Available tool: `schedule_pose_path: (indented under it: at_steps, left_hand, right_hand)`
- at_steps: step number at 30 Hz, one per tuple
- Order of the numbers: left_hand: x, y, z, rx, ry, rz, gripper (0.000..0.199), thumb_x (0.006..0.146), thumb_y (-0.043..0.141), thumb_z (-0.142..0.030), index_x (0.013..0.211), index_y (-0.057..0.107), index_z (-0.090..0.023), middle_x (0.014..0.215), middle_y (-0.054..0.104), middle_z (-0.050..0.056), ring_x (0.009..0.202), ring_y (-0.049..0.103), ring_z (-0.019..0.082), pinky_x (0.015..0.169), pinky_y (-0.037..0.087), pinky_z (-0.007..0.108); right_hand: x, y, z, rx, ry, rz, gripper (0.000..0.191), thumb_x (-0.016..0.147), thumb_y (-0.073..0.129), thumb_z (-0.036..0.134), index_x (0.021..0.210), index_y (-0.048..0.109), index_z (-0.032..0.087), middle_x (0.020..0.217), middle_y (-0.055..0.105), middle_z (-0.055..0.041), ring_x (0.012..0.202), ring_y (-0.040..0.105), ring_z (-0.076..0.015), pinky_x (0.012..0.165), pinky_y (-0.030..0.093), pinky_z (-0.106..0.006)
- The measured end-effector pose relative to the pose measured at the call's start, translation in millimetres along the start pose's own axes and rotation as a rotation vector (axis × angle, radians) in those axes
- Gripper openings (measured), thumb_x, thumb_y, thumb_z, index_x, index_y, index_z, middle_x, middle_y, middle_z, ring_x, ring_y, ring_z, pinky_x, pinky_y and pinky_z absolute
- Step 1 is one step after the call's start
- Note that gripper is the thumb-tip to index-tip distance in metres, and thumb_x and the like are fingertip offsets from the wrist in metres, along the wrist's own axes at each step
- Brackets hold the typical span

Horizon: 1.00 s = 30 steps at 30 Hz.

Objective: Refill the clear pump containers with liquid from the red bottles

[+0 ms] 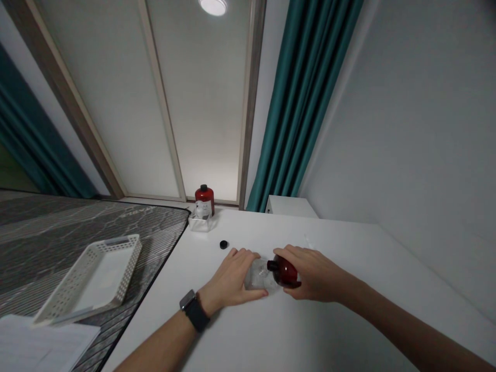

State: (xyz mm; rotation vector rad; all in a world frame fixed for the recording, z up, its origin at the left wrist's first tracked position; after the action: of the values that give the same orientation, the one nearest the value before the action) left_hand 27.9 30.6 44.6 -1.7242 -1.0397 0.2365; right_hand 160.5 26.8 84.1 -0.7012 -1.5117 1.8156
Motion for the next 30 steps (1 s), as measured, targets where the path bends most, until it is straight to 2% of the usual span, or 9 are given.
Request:
schedule_pose_path:
  at_steps: [14,30]
  left_hand:
    - [-3.1,5.3,2.9,-0.022,-0.050,0.003,0.063,0.073,0.078,-0.052,0.119,0.052,-0.018,0.111,0.065,0.009,0.101,0.059,0.032,0.094,0.036,0.048]
    - [-3.7,5.3,3.6,-0.039,-0.020,-0.068,0.061,0.073,0.075,-0.052,0.119,0.052,-0.020,0.107,0.065,0.009,0.097,0.059,0.030,0.088,0.040,0.043]
  right_hand:
    - [2.1,-2.4,5.0,-0.073,-0.032,-0.018,0.054,0.073,0.070,0.030,0.124,0.054,0.021,0.108,0.066,-0.0110,0.093,0.064,-0.0290,0.075,0.042,-0.037]
    - [2.5,-8.3,9.7,-0.117,-0.061,-0.007,0.055,0.075,0.070,0.029,0.127,0.053,0.021,0.109,0.066,-0.0106,0.093,0.064,-0.0291,0.076,0.044,-0.039]
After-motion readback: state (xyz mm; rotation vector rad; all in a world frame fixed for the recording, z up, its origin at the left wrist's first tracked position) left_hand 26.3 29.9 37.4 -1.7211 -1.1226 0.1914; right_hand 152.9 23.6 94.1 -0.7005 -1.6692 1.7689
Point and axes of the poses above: each hand's wrist, its own x-axis towards the middle knuckle, its own y-axis out of the palm, z = x × y, the point moved 9 cm from there along x, towards the middle knuckle
